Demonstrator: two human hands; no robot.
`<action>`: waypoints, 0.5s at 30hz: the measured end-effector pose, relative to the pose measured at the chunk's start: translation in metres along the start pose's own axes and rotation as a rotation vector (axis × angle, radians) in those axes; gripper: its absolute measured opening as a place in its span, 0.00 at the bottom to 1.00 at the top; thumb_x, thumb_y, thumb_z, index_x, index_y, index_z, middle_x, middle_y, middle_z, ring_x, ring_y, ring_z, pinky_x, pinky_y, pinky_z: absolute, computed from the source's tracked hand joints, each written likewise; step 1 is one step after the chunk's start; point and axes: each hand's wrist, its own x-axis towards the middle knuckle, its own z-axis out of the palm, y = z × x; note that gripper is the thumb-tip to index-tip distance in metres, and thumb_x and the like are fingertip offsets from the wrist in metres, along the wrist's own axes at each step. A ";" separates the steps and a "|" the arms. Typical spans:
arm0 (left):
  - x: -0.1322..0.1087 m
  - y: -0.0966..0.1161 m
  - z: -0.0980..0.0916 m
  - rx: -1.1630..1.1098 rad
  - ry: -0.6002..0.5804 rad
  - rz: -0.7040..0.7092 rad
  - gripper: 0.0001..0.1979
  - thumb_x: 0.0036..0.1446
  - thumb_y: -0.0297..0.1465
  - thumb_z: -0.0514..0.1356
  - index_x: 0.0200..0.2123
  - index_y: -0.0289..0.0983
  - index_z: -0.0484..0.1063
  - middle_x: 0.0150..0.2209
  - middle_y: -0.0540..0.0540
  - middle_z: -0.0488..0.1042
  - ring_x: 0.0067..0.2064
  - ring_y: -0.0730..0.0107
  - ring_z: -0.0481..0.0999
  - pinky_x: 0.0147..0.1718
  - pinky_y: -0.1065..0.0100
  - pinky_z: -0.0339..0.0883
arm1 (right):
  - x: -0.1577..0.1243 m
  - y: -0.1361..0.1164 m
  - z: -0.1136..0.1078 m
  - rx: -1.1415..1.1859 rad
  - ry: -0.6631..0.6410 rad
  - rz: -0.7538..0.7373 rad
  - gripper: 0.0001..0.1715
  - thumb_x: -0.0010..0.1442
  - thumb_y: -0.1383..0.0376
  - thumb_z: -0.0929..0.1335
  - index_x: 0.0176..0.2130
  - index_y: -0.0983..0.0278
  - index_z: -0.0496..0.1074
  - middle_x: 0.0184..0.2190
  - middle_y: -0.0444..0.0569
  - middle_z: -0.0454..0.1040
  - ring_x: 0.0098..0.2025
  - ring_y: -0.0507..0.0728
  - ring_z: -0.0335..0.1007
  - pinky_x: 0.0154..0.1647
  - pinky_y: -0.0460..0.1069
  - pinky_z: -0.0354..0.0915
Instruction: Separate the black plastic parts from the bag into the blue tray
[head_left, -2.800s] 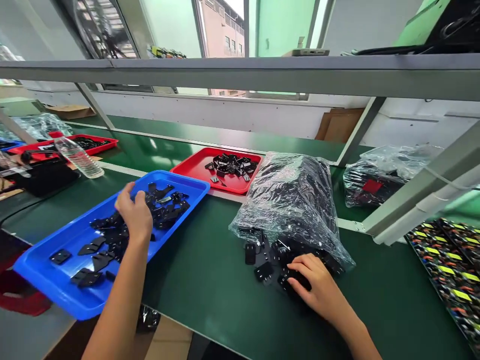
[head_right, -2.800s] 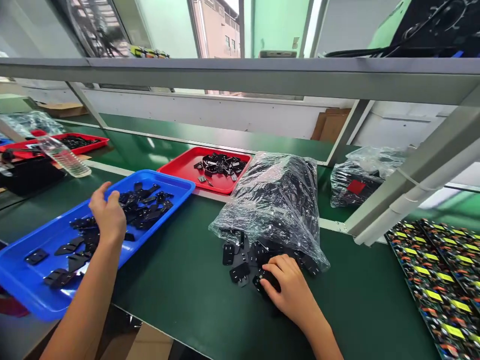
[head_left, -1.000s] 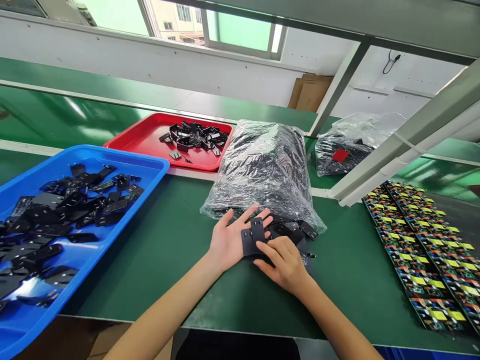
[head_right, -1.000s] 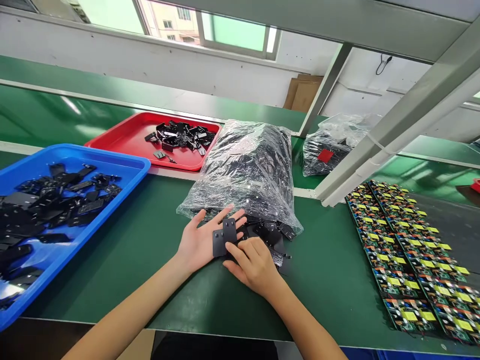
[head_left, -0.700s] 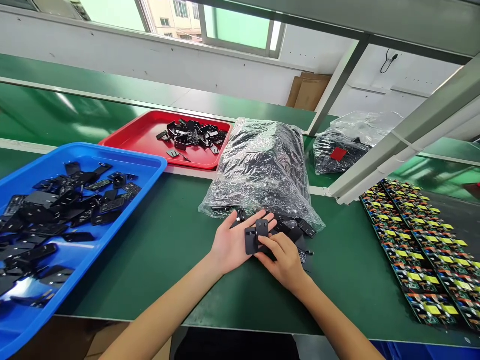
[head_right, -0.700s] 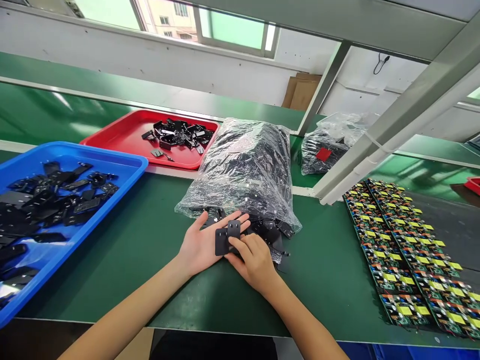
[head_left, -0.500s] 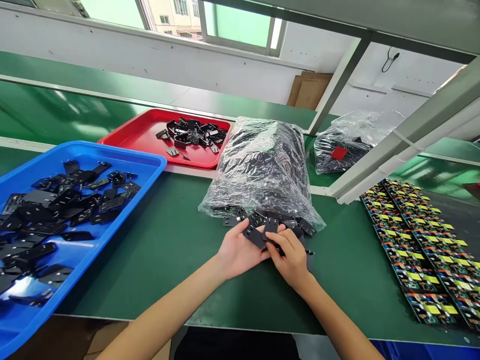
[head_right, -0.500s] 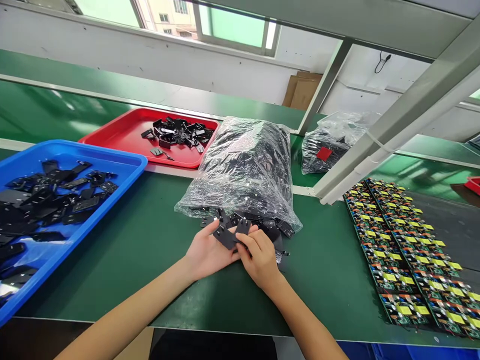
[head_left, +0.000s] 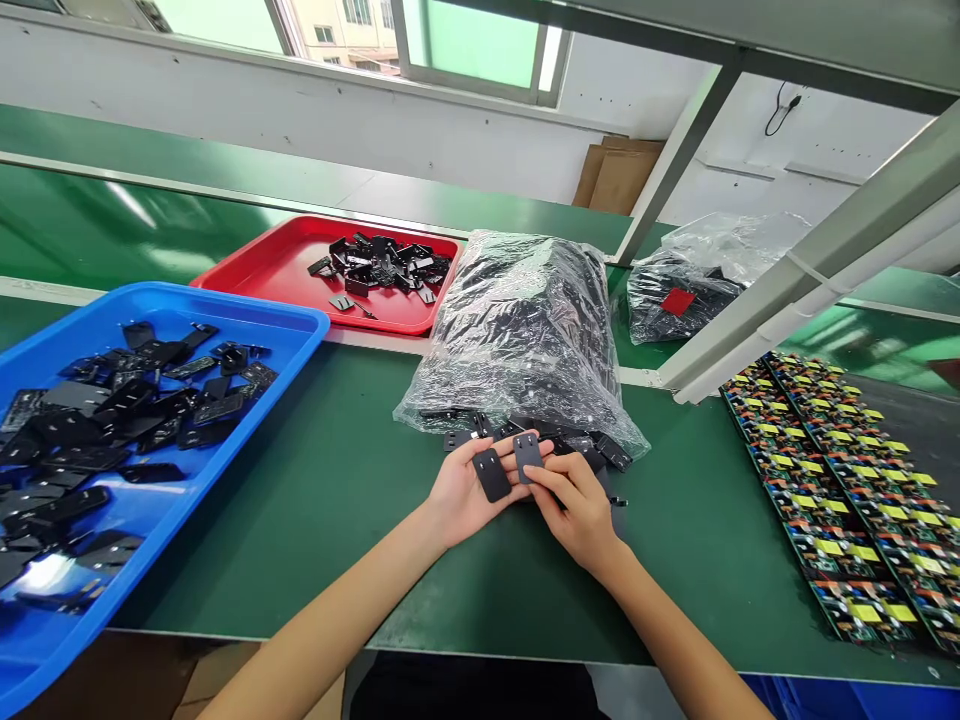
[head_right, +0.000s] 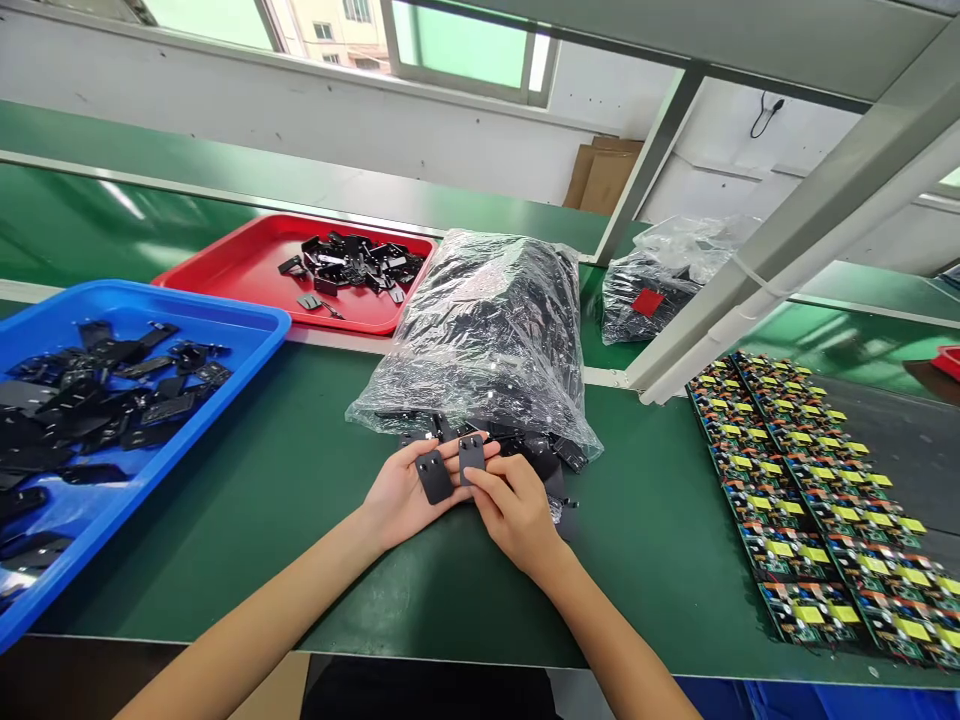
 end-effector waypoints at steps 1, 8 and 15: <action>-0.001 0.000 0.000 -0.002 -0.003 -0.006 0.25 0.58 0.36 0.46 0.55 0.30 0.64 0.56 0.37 0.67 0.54 0.57 0.68 0.52 0.59 0.59 | 0.000 0.001 0.000 -0.005 -0.003 0.010 0.16 0.59 0.72 0.64 0.46 0.59 0.71 0.32 0.49 0.69 0.36 0.55 0.67 0.35 0.51 0.67; -0.004 0.005 0.002 -0.088 -0.049 0.009 0.27 0.60 0.40 0.46 0.57 0.30 0.62 0.60 0.36 0.61 0.58 0.56 0.63 0.53 0.59 0.58 | 0.007 -0.002 -0.009 -0.023 -0.029 0.018 0.15 0.58 0.70 0.64 0.45 0.58 0.71 0.44 0.52 0.68 0.46 0.60 0.64 0.45 0.59 0.64; -0.007 0.012 0.003 -0.222 -0.177 0.040 0.32 0.61 0.44 0.44 0.59 0.25 0.58 0.60 0.33 0.60 0.63 0.52 0.55 0.59 0.54 0.48 | 0.008 0.000 -0.016 -0.022 0.019 0.062 0.14 0.59 0.69 0.63 0.45 0.59 0.68 0.43 0.53 0.69 0.46 0.61 0.65 0.46 0.59 0.63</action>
